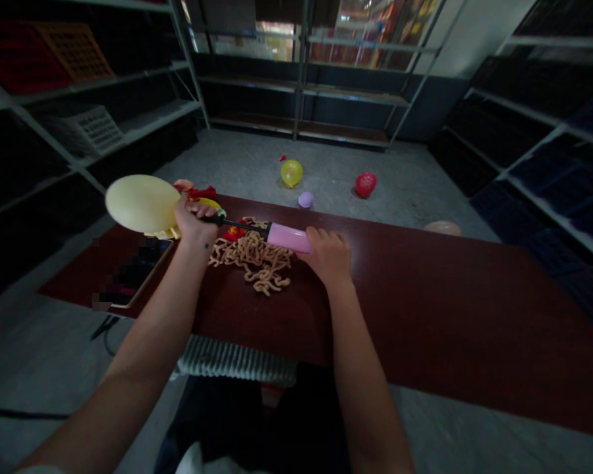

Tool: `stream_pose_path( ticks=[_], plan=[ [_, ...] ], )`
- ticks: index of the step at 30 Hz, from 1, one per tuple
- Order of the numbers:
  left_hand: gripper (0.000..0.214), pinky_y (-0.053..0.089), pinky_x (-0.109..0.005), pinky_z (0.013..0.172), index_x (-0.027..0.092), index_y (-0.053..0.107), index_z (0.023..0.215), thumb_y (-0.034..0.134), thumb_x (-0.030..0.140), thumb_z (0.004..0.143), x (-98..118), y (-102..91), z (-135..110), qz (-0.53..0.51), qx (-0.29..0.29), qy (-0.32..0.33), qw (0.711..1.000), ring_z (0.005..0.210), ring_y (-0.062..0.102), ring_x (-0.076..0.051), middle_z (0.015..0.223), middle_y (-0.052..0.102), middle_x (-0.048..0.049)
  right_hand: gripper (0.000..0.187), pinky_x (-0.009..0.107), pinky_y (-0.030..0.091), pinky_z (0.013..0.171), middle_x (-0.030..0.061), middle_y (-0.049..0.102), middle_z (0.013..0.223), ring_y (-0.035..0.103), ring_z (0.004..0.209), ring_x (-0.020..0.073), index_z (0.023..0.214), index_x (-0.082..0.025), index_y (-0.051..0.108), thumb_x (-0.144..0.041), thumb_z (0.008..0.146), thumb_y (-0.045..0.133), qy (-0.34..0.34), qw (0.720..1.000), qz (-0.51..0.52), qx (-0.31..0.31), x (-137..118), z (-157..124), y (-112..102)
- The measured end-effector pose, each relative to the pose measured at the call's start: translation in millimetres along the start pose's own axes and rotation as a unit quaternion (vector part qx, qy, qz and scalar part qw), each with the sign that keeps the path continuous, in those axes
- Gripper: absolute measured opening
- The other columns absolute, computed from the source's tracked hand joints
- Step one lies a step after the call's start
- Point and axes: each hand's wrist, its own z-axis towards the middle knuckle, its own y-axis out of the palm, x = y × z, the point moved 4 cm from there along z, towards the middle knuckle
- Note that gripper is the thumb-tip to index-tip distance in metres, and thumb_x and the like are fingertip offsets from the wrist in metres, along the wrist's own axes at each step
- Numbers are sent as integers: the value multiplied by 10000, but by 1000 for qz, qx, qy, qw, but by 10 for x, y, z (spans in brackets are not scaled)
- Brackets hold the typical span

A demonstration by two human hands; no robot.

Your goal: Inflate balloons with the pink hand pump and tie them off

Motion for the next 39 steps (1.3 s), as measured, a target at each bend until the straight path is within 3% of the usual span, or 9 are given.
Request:
stream_pose_path(
  ticks=[5, 13, 18, 25, 30, 39],
  plan=[
    [437, 200, -188, 363, 192, 238, 576, 388, 185, 985, 118, 43, -43, 16, 15, 20, 1000, 312, 220, -44, 432, 228, 86, 414, 338, 345, 801, 95, 721, 965, 611, 862, 241, 1051, -179, 651, -539, 857, 586, 18, 1000, 16, 6, 120, -21, 13],
    [501, 247, -187, 414, 182, 233, 576, 401, 255, 1043, -67, 196, -376, 47, -3, 19, 999, 367, 247, -45, 479, 255, 69, 436, 312, 332, 669, 89, 710, 895, 617, 778, 231, 989, -174, 656, -575, 827, 601, 22, 998, 44, -33, 303, -68, 90],
    [549, 244, -213, 392, 180, 239, 541, 468, 298, 1026, -184, 221, -511, 54, -29, 10, 998, 361, 224, -62, 460, 240, 57, 432, 313, 321, 644, 90, 713, 853, 629, 737, 228, 934, -177, 672, -584, 810, 602, 7, 998, 48, -51, 110, -51, 113],
    [615, 285, -230, 387, 192, 247, 513, 545, 478, 968, -590, 296, -862, 119, -98, -5, 988, 338, 270, -67, 427, 281, 56, 483, 303, 316, 598, 84, 726, 822, 641, 691, 220, 970, -181, 692, -613, 760, 636, 37, 994, 93, -47, -92, -47, 155],
    [610, 312, -219, 396, 192, 262, 526, 594, 510, 927, -667, 192, -737, 123, -63, -21, 990, 340, 316, -67, 428, 310, 63, 494, 294, 314, 605, 82, 734, 847, 643, 708, 219, 975, -188, 696, -632, 770, 624, 37, 994, 90, -40, -98, -40, 194],
    [519, 279, -217, 395, 193, 266, 551, 537, 335, 969, -504, 123, -472, 64, -22, -29, 997, 335, 290, -65, 443, 295, 76, 504, 302, 298, 636, 71, 722, 843, 640, 735, 201, 957, -183, 655, -660, 837, 545, -17, 999, 40, 5, -160, 2, 95]
  ],
)
